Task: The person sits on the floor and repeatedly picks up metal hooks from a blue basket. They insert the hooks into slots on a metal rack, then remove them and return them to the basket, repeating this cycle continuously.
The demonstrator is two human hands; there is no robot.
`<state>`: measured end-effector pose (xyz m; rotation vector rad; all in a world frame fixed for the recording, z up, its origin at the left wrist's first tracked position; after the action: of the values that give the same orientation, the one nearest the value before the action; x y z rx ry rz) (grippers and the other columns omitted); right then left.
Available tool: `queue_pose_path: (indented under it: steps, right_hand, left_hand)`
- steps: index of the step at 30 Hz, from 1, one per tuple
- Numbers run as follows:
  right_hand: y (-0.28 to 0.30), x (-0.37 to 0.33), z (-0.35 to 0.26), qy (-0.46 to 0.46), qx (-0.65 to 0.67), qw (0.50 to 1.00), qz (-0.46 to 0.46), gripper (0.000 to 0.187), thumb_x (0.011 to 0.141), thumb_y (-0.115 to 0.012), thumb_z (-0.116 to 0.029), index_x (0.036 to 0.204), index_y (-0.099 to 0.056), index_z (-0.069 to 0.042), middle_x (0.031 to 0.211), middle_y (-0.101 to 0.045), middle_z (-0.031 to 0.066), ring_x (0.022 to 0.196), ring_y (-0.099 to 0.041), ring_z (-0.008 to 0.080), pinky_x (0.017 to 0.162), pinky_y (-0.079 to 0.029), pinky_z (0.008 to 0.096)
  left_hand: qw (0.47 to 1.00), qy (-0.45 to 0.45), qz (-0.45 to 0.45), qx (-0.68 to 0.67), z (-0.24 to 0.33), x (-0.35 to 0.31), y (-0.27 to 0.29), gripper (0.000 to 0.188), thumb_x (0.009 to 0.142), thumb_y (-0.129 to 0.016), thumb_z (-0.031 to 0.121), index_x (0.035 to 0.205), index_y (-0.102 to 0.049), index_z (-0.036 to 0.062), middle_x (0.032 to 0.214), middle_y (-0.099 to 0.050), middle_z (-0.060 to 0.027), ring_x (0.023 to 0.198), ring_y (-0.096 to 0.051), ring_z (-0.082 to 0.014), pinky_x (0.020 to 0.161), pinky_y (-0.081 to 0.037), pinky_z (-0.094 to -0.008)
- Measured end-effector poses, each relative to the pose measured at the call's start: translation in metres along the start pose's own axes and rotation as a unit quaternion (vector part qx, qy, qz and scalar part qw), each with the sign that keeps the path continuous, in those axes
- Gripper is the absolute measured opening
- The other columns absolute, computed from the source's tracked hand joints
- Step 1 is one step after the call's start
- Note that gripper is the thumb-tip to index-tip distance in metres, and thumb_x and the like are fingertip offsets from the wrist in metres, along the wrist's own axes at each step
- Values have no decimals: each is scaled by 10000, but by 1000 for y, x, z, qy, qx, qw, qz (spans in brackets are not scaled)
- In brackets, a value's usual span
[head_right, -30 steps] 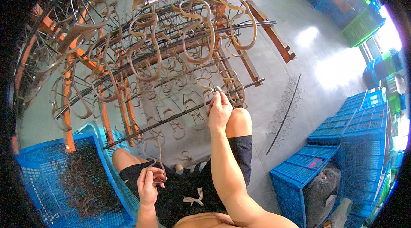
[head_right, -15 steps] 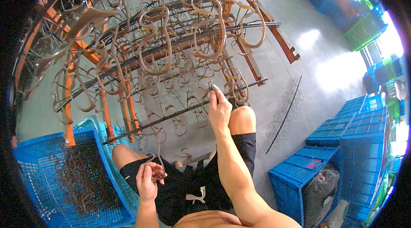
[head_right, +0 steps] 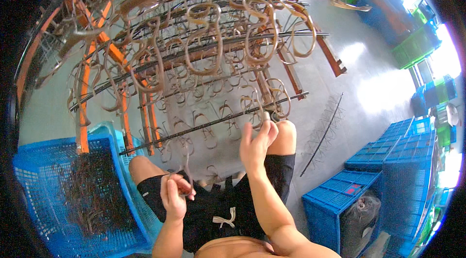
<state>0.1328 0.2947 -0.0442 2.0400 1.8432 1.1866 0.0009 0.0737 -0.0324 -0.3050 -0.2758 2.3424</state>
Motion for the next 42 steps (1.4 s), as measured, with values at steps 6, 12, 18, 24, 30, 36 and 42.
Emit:
queue_pose_path:
  steps: [6,12,18,24,30,36,42]
  right_hand:
    - [3,-99,-84,-168,434,806,-366,430,927,-457,-53,1328,-325,25,1007,-556,124,936,-537,156,851,-434,281]
    - [-39,-33,-32,-228,458,856,-74,213,963,-412,-137,1122,-488,-17,606,-449,-11,417,-391,61,376,-331,216]
    - [-72,1,4,-301,452,838,-58,210,949,-470,-178,1055,-550,-15,583,-450,-21,426,-382,45,368,-311,208]
    - [-76,3,0,-321,465,823,-56,159,943,-476,-173,882,-546,-43,546,-428,-28,402,-364,50,350,-281,211]
    - [-90,-2,-17,-337,525,776,-94,145,930,-483,-149,906,-568,-34,540,-415,-27,391,-361,65,344,-267,217]
    - [-84,-1,-1,-321,489,803,-113,216,937,-483,-150,1079,-570,-12,557,-402,-51,431,-341,34,376,-294,201]
    - [-89,-18,-26,-213,330,911,-124,281,931,-506,-149,1152,-566,13,603,-459,-42,494,-380,31,437,-324,205]
  left_hand:
    - [948,-151,-41,277,17,5,-32,198,945,-396,167,934,-476,-15,766,-578,-150,617,-571,-250,569,-467,-334]
    - [890,-87,234,381,45,17,107,264,938,-466,270,948,-545,18,842,-588,-95,753,-566,-184,691,-474,-303]
    - [552,257,391,690,-25,-11,340,408,877,-578,279,1178,-452,34,1291,-353,-208,1126,-413,-367,818,-438,-468]
    - [708,332,321,533,-136,-33,488,443,892,-554,248,1219,-421,-19,1286,-399,-249,1110,-452,-411,869,-434,-462]
    - [230,247,217,916,-108,-69,551,472,913,-507,231,1302,-393,-10,1238,-496,-203,1127,-494,-324,940,-417,-394]
    - [-286,-106,45,951,-91,-64,487,447,933,-471,234,1325,-401,30,1341,-424,-132,1230,-407,-248,1047,-316,-360]
    - [-365,-8,83,927,-55,-92,507,434,975,-335,221,1357,-328,16,1396,-351,-134,1262,-365,-232,1078,-266,-337]
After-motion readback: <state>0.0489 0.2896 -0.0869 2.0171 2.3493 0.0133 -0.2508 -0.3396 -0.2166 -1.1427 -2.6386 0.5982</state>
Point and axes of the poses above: each hand's wrist, its own x-axis towards the middle knuckle, its own y-axis out of the back of the hand, z = x × y, the point moved 5 cm from there along x, towards the middle knuckle
